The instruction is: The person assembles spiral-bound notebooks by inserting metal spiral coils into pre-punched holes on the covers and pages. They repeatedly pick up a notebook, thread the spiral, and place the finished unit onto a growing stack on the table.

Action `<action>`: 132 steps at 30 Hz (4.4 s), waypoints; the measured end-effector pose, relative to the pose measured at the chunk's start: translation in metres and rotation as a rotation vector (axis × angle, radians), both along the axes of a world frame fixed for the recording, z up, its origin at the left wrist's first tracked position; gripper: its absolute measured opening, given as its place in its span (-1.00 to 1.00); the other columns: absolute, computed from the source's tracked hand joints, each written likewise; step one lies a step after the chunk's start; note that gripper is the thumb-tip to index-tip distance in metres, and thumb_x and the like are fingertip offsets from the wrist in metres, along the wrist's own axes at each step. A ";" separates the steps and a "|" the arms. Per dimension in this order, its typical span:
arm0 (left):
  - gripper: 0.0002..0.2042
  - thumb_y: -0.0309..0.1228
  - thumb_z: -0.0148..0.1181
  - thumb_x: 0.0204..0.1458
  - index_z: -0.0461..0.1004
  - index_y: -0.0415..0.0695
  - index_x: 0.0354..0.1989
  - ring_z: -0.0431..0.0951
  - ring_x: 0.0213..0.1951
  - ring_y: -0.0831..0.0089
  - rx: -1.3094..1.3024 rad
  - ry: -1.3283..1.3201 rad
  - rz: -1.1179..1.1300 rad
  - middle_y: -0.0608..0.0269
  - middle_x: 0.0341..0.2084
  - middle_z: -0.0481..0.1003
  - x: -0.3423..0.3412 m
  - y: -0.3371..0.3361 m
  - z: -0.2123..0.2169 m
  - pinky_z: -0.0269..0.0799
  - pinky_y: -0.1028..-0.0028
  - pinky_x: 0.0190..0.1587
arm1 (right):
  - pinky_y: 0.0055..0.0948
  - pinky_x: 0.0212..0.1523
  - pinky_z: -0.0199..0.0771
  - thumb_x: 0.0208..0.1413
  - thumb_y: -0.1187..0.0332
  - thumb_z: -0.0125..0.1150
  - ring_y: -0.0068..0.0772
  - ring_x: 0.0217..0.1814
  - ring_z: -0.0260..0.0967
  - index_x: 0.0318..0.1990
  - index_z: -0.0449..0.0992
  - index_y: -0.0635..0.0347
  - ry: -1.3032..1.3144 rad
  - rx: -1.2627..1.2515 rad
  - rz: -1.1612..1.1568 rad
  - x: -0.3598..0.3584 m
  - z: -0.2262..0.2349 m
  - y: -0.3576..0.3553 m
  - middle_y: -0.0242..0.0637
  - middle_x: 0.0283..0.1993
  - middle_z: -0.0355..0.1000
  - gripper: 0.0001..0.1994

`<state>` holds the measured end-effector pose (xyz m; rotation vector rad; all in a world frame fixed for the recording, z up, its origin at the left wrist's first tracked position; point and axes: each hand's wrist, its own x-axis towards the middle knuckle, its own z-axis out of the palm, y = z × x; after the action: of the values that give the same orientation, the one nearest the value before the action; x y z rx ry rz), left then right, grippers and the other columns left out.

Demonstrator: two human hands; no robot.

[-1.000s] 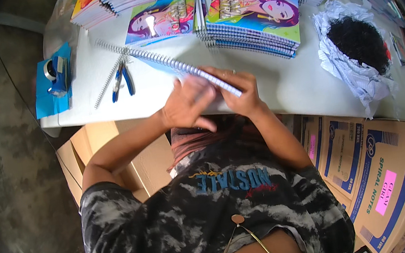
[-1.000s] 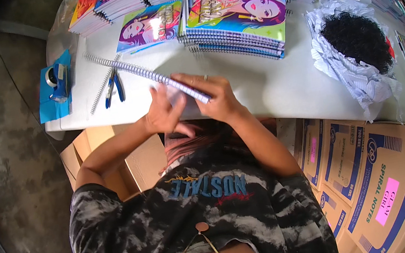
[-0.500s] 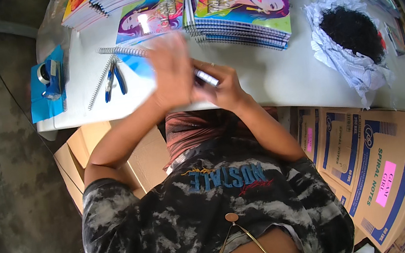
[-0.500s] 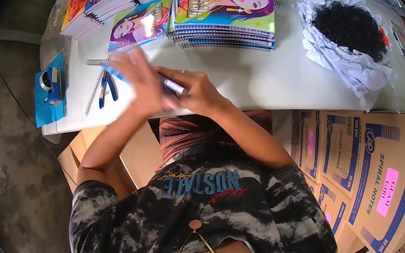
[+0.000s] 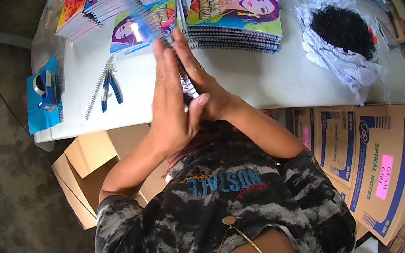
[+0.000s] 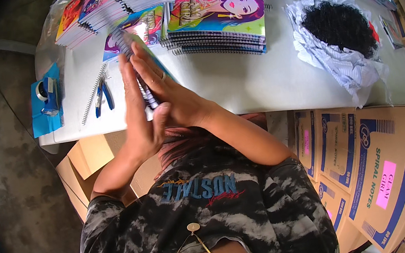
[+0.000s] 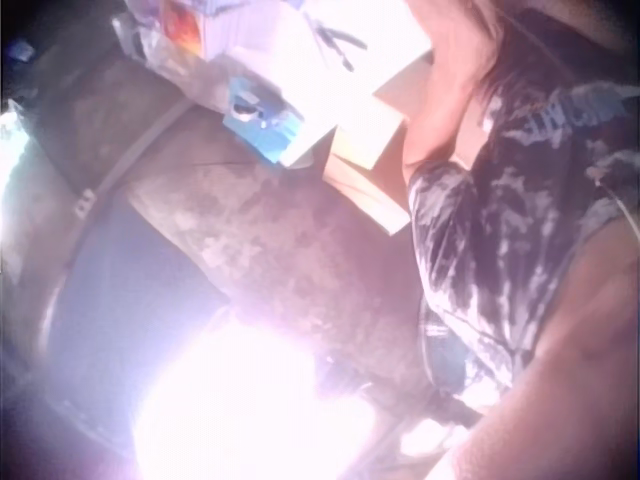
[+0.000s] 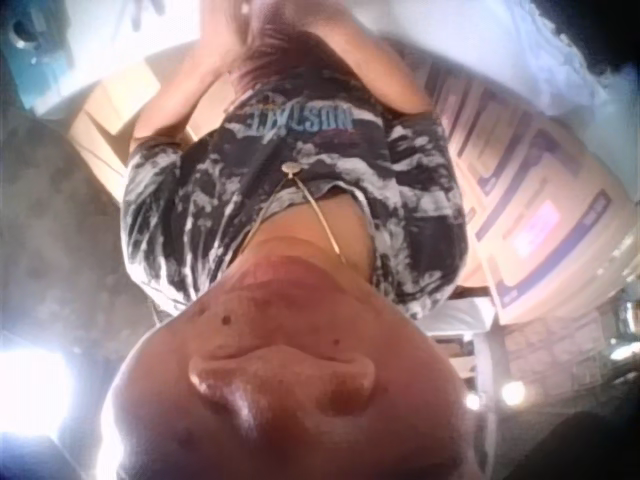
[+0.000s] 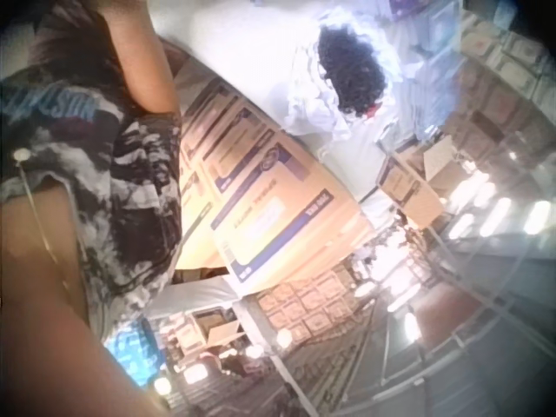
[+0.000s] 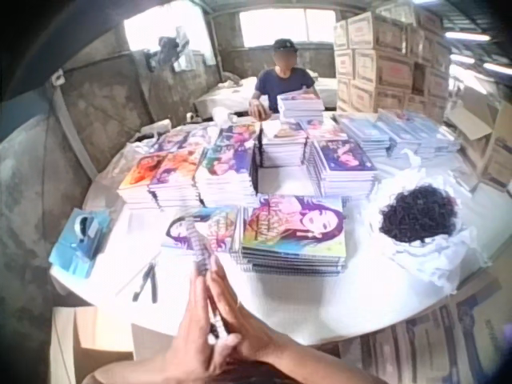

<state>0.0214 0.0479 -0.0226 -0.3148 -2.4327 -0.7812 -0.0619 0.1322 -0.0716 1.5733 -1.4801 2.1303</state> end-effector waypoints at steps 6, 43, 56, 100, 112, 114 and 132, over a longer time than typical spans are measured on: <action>-0.77 -0.47 0.16 0.02 0.46 -0.36 -0.20 0.45 -0.40 0.63 0.651 -0.101 0.294 0.21 -0.45 0.54 0.010 -0.039 0.049 0.42 0.58 -0.27 | -0.23 -0.14 0.27 0.08 0.14 0.05 -0.18 -0.31 0.40 -0.21 0.50 0.20 0.150 0.458 -0.318 -0.012 0.078 0.008 -0.17 -0.41 0.42 -0.68; -0.89 -0.66 0.10 -0.14 0.37 -0.18 -0.45 0.36 -0.41 0.72 0.716 -0.534 -0.309 0.44 -0.48 0.37 -0.041 -0.075 0.058 0.29 0.67 -0.30 | -0.59 -0.27 0.44 -0.24 0.66 0.27 -0.60 -0.41 0.38 -0.34 0.46 0.32 -0.438 0.232 -0.239 -0.003 0.074 0.003 -0.34 -0.44 0.44 -0.77; -0.72 -0.28 0.17 -0.02 0.44 -0.12 -0.16 0.47 -0.42 0.32 0.008 0.038 0.491 0.08 -0.44 0.48 -0.150 -0.019 -0.028 0.37 0.41 -0.34 | 0.01 0.04 0.11 -0.11 0.13 0.31 -0.08 0.07 0.13 -0.05 0.25 0.25 -0.386 0.387 -1.383 -0.112 -0.044 0.095 -0.08 -0.08 0.20 -0.45; -0.74 -0.27 -0.03 0.08 0.43 -0.19 -0.21 0.47 -0.19 0.05 0.006 -0.393 0.721 -0.11 -0.29 0.47 -0.024 -0.282 -0.094 0.33 0.25 -0.11 | -0.58 -0.06 0.32 -0.03 0.54 0.23 -0.59 -0.16 0.35 -0.07 0.44 0.39 -0.372 0.341 0.035 -0.038 -0.013 0.040 -0.29 -0.16 0.46 -0.68; -0.64 -0.15 -0.06 0.16 0.40 -0.25 -0.36 0.22 -0.53 0.60 0.462 -0.498 0.244 0.38 -0.61 0.33 -0.007 -0.140 -0.013 0.25 0.57 -0.43 | -0.66 -0.17 0.36 0.00 0.56 0.19 -0.66 -0.23 0.36 -0.11 0.48 0.35 -0.401 0.328 -0.074 -0.040 -0.020 0.045 -0.28 -0.18 0.49 -0.74; -0.65 -0.15 -0.05 0.16 0.39 -0.26 -0.38 0.19 -0.56 0.61 0.493 -0.439 0.252 0.39 -0.64 0.30 -0.010 -0.141 -0.019 0.22 0.59 -0.47 | -0.65 -0.15 0.36 0.00 0.56 0.18 -0.65 -0.22 0.37 -0.11 0.48 0.36 -0.393 0.327 -0.073 -0.039 -0.021 0.045 -0.26 -0.18 0.49 -0.75; -0.82 -0.42 0.26 -0.16 0.44 -0.10 -0.35 0.44 -0.21 0.26 -0.531 -0.200 0.147 0.26 -0.39 0.46 -0.023 -0.131 0.042 0.24 0.35 -0.03 | -0.63 -0.28 0.42 -0.02 0.62 0.14 -0.57 -0.31 0.43 -0.11 0.49 0.35 -0.177 0.360 -0.108 -0.038 -0.021 0.048 -0.17 -0.19 0.51 -0.74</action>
<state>-0.0017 -0.0835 0.0190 -0.2597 -2.7890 -0.0937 -0.0995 0.1799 -0.0931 1.3859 -2.0522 2.0763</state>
